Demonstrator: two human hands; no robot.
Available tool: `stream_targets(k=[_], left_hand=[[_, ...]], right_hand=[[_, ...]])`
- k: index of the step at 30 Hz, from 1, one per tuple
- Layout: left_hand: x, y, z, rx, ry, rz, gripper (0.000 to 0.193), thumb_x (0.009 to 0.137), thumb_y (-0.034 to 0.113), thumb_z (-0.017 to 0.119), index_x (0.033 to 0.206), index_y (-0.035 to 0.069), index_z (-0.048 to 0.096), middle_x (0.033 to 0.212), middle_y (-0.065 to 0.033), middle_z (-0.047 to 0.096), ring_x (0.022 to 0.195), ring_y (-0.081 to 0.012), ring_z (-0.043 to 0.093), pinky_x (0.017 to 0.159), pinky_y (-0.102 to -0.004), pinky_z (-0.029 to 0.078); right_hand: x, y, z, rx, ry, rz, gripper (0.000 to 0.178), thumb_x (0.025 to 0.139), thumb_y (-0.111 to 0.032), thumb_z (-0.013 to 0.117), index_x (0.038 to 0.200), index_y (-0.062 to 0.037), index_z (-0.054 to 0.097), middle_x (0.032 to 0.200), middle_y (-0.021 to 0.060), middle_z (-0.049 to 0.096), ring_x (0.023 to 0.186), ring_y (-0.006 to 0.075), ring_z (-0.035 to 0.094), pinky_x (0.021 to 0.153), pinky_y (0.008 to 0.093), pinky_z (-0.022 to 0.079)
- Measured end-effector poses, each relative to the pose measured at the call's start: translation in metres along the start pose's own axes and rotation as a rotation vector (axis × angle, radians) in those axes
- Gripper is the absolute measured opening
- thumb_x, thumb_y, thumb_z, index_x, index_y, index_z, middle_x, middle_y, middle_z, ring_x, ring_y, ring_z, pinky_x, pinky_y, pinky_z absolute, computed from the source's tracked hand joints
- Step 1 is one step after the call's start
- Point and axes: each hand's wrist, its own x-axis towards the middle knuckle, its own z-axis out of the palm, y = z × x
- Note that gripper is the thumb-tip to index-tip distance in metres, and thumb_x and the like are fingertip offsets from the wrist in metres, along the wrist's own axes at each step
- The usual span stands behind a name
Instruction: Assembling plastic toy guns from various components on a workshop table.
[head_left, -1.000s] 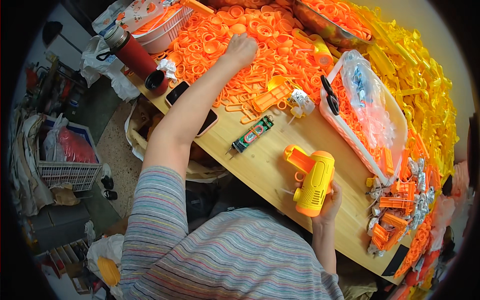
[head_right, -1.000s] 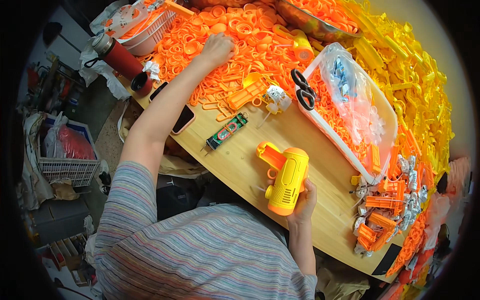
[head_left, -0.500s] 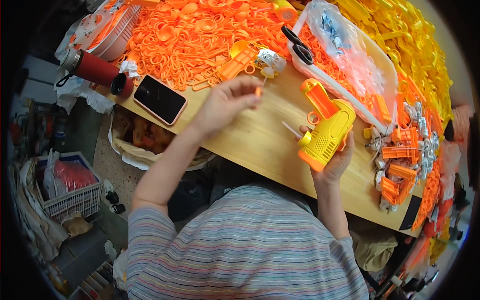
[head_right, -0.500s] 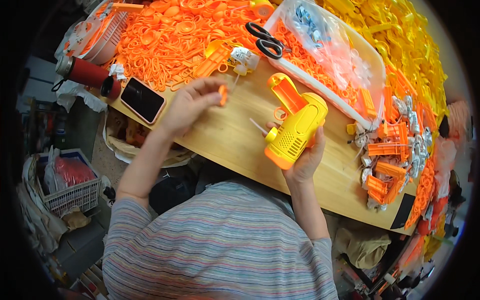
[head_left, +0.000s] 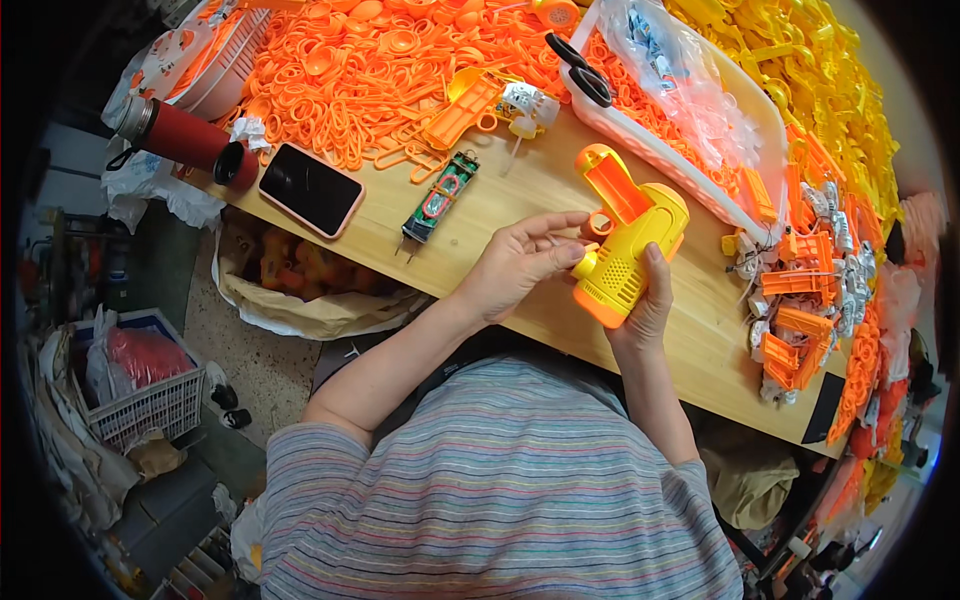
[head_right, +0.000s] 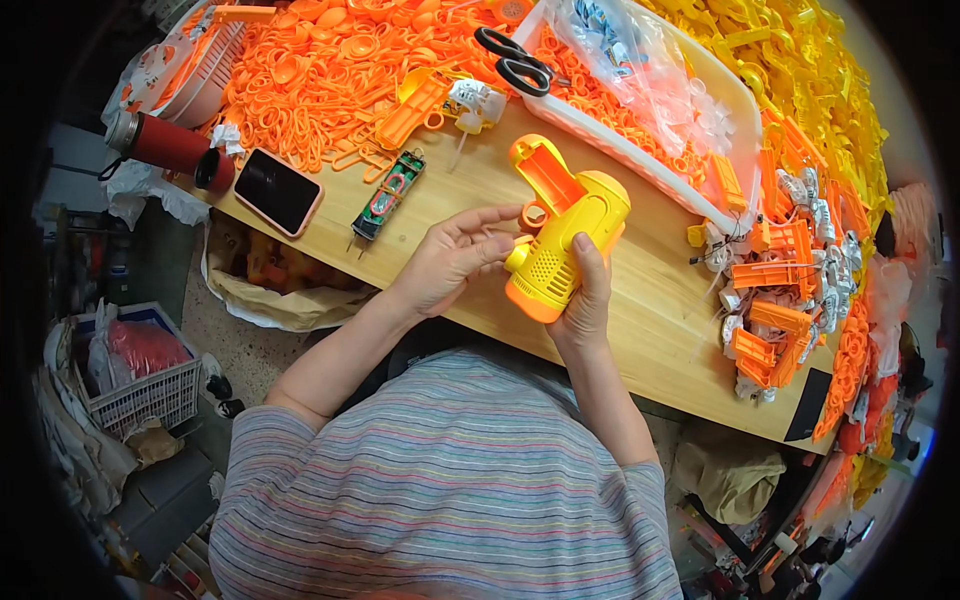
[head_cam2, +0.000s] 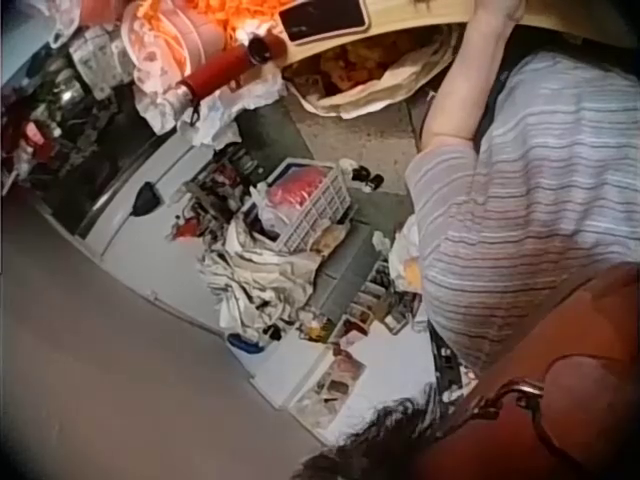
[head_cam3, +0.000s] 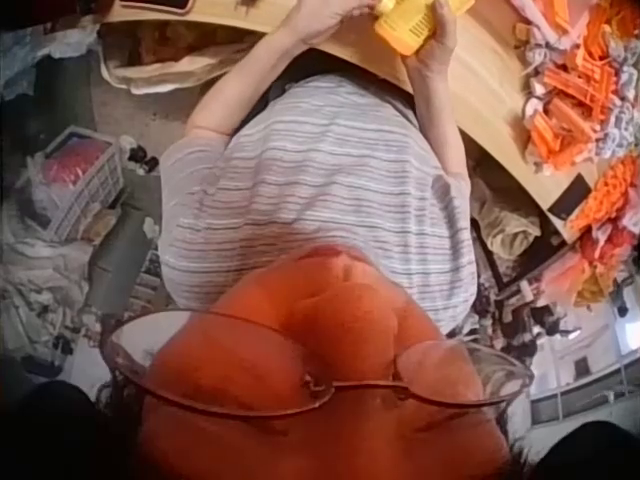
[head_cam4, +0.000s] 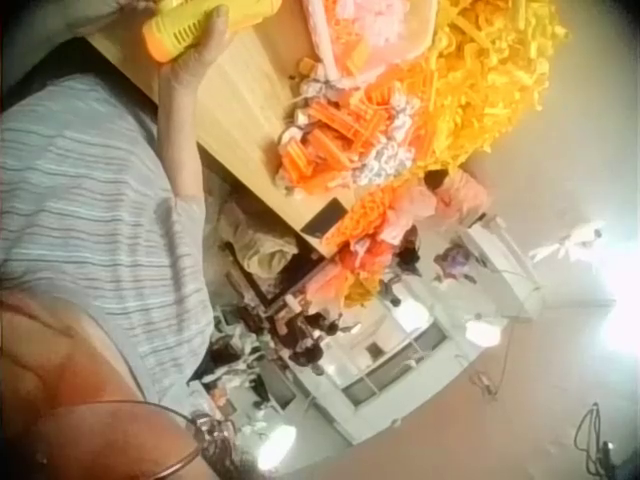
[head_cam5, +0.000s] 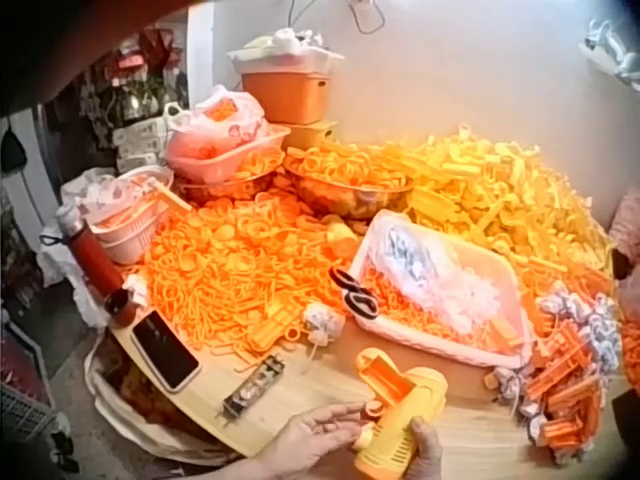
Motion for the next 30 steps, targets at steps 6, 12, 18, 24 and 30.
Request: stream_targets(k=[6,12,18,24,30], left_hand=[[-0.02,-0.026,0.02,0.314,0.127,0.222,0.039,0.094,0.006,0.057,0.131,-0.004,0.049,0.118,-0.0104,0.061,0.105,-0.0137,0.059,0.093,-0.0272,0.047],[-0.026,-0.033,0.03,0.648,0.076,0.406,0.079,0.076,0.015,0.08,0.135,-0.001,0.03,0.127,-0.0132,0.047,0.117,-0.0205,0.05,0.102,-0.0353,0.04],[-0.02,-0.049,0.032,0.606,0.062,0.518,0.076,0.079,0.013,0.077,0.134,0.001,0.025,0.129,-0.0147,0.04,0.12,-0.0239,0.045,0.103,-0.0362,0.037],[-0.022,-0.044,0.034,0.72,0.084,0.546,0.078,0.076,0.015,0.079,0.133,0.001,0.027,0.127,-0.0153,0.039,0.117,-0.0231,0.045,0.1,-0.0369,0.039],[-0.022,-0.038,0.026,1.052,0.203,0.81,0.081,0.071,0.022,0.082,0.13,0.0,0.032,0.123,-0.0189,0.043,0.111,-0.0287,0.051,0.094,-0.0375,0.044]], right_hand=[[0.006,0.001,0.006,0.008,-0.022,-0.085,0.06,0.086,-0.04,0.06,0.129,-0.0013,0.043,0.113,0.0174,0.059,0.103,0.0292,0.061,0.09,0.0438,0.051],[0.005,0.005,0.01,-0.016,0.028,-0.128,0.056,0.087,-0.038,0.059,0.123,0.0017,0.046,0.106,0.0189,0.06,0.096,0.0278,0.063,0.087,0.0418,0.053],[0.001,0.001,0.021,-0.186,0.094,-0.243,0.051,0.088,-0.034,0.058,0.119,0.0047,0.046,0.101,0.0189,0.061,0.089,0.0267,0.065,0.079,0.0382,0.056],[0.0,0.0,0.017,-0.15,0.075,-0.223,0.05,0.089,-0.035,0.055,0.119,0.0042,0.046,0.099,0.0191,0.062,0.089,0.0264,0.066,0.076,0.0378,0.057],[0.003,0.007,0.005,-0.221,0.048,-0.224,0.058,0.083,-0.022,0.067,0.128,-0.0033,0.035,0.111,0.0126,0.054,0.096,0.0207,0.059,0.083,0.0342,0.052]])
